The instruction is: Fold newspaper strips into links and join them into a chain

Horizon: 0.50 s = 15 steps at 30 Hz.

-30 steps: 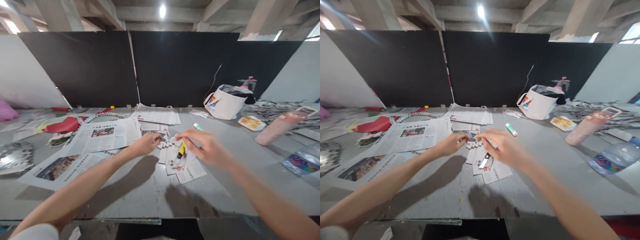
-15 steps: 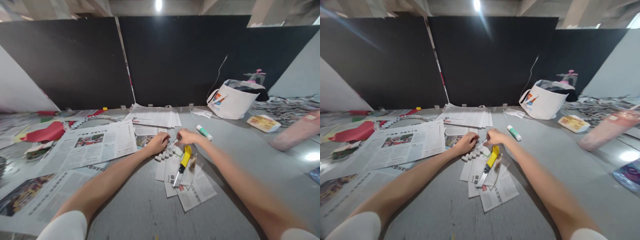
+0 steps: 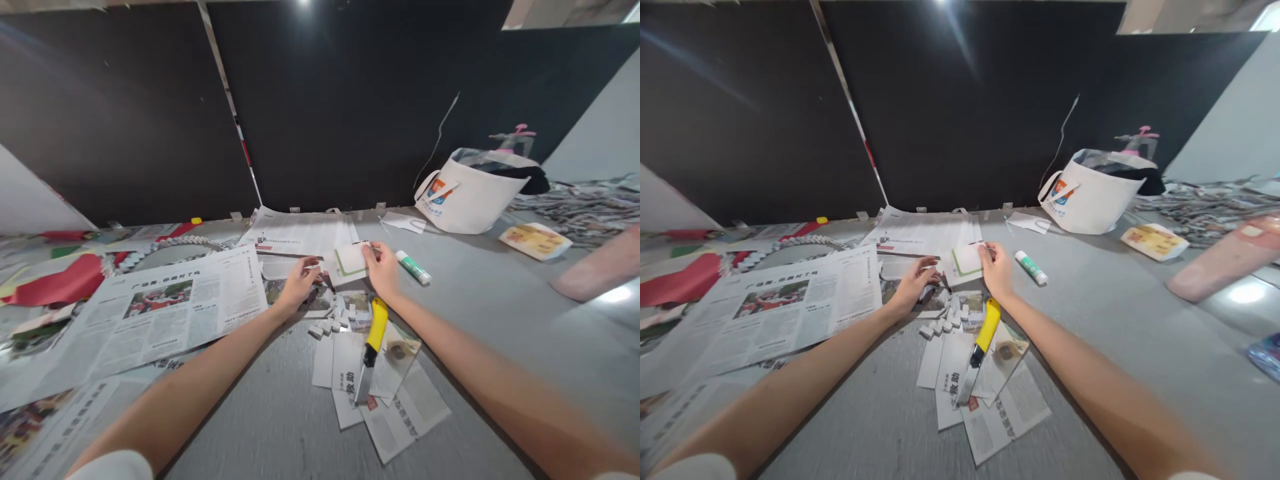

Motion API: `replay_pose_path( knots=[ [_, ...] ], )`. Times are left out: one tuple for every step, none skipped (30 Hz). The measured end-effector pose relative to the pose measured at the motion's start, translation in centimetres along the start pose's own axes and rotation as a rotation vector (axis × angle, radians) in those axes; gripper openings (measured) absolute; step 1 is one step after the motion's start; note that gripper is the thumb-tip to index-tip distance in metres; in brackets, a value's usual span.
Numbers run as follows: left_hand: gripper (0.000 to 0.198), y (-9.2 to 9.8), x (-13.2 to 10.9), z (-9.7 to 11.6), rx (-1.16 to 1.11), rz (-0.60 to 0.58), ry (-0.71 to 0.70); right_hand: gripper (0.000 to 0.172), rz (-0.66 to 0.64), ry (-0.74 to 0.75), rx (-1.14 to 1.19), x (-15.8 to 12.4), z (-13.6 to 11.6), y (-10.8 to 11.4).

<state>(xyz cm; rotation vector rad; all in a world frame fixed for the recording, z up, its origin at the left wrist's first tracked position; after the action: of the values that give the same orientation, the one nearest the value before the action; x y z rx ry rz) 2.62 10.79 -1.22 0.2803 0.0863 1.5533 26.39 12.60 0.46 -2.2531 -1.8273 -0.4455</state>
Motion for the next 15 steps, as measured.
replay_pose_path(
  knots=[
    [0.043,-0.1,0.0,-0.1,-0.005,-0.022,-0.011,0.051,-0.009,-0.038,0.03,-0.2,0.3,0.0],
    [0.046,-0.2,0.0,-0.1,-0.003,-0.044,-0.031,0.052,-0.042,-0.07,0.045,-0.3,0.5,-0.1],
    [0.049,-0.2,-0.1,-0.2,0.002,-0.068,-0.048,0.053,-0.087,-0.092,0.052,-0.3,0.6,-0.2],
    [0.052,-0.3,-0.1,-0.3,0.009,-0.094,-0.056,0.053,-0.125,-0.104,0.056,-0.4,0.6,-0.2],
    [0.057,-0.4,-0.2,-0.4,0.02,-0.119,-0.053,0.053,-0.154,-0.11,0.061,-0.4,0.6,-0.3],
    [0.061,-0.5,-0.3,-0.6,0.032,-0.143,-0.042,0.053,-0.173,-0.117,0.068,-0.4,0.6,-0.3],
    [0.064,-0.5,-0.4,-0.7,0.047,-0.165,-0.026,0.053,-0.185,-0.127,0.077,-0.4,0.5,-0.3],
    [0.066,-0.5,-0.5,-0.7,0.06,-0.181,-0.013,0.053,-0.195,-0.14,0.082,-0.4,0.5,-0.3],
    [0.065,-0.4,-0.5,-0.7,0.065,-0.193,-0.004,0.053,-0.2,-0.154,0.082,-0.4,0.4,-0.3],
    [0.063,-0.3,-0.6,-0.6,0.055,-0.196,-0.001,0.053,-0.204,-0.164,0.083,-0.4,0.4,-0.3],
    [0.06,-0.3,-0.7,-0.4,0.032,-0.194,0.0,0.053,-0.211,-0.172,0.089,-0.4,0.3,-0.3],
    [0.057,-0.2,-0.7,-0.2,0.004,-0.184,0.003,0.052,-0.221,-0.183,0.103,-0.4,0.2,-0.3],
    [0.054,-0.1,-0.7,0.0,-0.023,-0.167,0.01,0.051,-0.239,-0.199,0.127,-0.4,0.1,-0.3],
    [0.053,0.0,-0.8,0.2,-0.047,-0.15,0.02,0.05,-0.264,-0.219,0.157,-0.4,0.0,-0.3],
    [0.052,0.1,-0.8,0.4,-0.064,-0.133,0.032,0.049,-0.293,-0.239,0.188,-0.4,-0.1,-0.4]
  ],
)
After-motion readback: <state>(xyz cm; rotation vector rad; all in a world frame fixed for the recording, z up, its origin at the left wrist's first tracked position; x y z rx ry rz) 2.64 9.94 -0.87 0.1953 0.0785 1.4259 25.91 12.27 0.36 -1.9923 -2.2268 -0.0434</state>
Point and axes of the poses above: each hand's wrist, its own x-axis towards the middle knuckle, its own y-axis out of the back of the hand, z = x × y, the point moved 2 cm from there along x, towards the middle knuckle, and after that the axes turned 12 degrees about x, right-handed, at the moved point
